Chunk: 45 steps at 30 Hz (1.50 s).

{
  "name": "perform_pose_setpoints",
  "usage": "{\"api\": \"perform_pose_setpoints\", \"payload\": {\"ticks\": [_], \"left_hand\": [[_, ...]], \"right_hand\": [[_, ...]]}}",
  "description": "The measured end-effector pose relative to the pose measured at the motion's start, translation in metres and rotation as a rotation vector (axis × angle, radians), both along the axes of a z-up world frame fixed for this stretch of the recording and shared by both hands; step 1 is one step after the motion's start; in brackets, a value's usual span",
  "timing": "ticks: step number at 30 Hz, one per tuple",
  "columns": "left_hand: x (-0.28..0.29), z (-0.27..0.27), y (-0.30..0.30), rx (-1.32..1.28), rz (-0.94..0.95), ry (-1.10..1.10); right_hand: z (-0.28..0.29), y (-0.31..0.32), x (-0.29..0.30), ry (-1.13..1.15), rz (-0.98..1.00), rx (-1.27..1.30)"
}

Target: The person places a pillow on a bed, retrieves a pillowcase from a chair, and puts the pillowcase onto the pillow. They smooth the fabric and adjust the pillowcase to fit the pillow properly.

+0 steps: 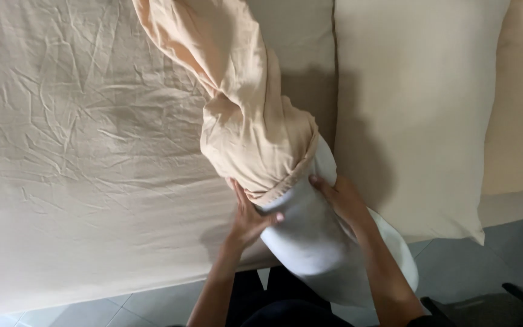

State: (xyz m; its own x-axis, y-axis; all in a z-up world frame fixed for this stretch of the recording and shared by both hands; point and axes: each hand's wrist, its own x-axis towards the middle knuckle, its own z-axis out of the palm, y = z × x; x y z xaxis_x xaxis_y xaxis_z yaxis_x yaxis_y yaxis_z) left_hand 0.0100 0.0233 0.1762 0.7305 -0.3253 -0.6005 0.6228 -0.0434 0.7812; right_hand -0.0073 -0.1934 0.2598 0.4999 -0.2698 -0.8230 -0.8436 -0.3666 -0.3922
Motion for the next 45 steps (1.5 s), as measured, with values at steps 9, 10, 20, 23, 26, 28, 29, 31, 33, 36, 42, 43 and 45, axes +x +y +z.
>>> {"api": "perform_pose_setpoints", "payload": {"ticks": [9,10,20,23,26,28,29,31,33,36,42,43,45], "left_hand": [[-0.048,-0.052,0.042,-0.022,0.299,-0.251],[-0.043,-0.013,0.041,-0.017,0.510,-0.138],[-0.045,-0.023,0.066,0.389,0.605,-0.111],[-0.055,-0.037,0.050,0.553,0.600,-0.279],[-0.052,-0.052,0.038,0.613,0.648,-0.364],[-0.051,-0.072,0.038,0.611,0.656,-0.381],[-0.053,-0.076,0.038,0.604,0.660,-0.379],[-0.062,-0.082,0.036,0.475,0.611,-0.341],[-0.065,-0.090,0.038,0.365,0.637,-0.303],[-0.063,-0.074,0.028,0.318,0.552,-0.311],[-0.074,0.012,0.001,0.454,0.012,-0.945],[-0.080,0.005,-0.007,0.642,0.017,-1.025],[-0.075,-0.017,-0.025,0.765,0.021,-0.978]], "right_hand": [[-0.035,0.134,-0.093,-0.301,0.700,-0.577],[-0.030,0.147,-0.085,-0.407,0.640,-0.386],[-0.068,0.087,0.048,-0.916,0.588,-0.154],[-0.096,0.101,0.057,-0.960,0.655,-0.209],[-0.076,0.096,0.006,-0.844,0.331,-0.072],[-0.065,0.079,-0.070,-0.725,0.167,0.119],[-0.050,0.074,-0.076,-0.725,0.172,0.113],[-0.020,0.061,-0.091,-0.775,0.464,0.052],[-0.047,0.045,-0.090,-0.775,0.594,-0.121],[-0.044,0.044,-0.045,-0.888,0.690,-0.340],[-0.074,0.035,-0.011,-1.099,0.539,-0.487],[-0.079,0.032,-0.012,-1.050,0.510,-0.429],[-0.085,0.027,-0.071,-1.031,0.451,-0.339]]}}
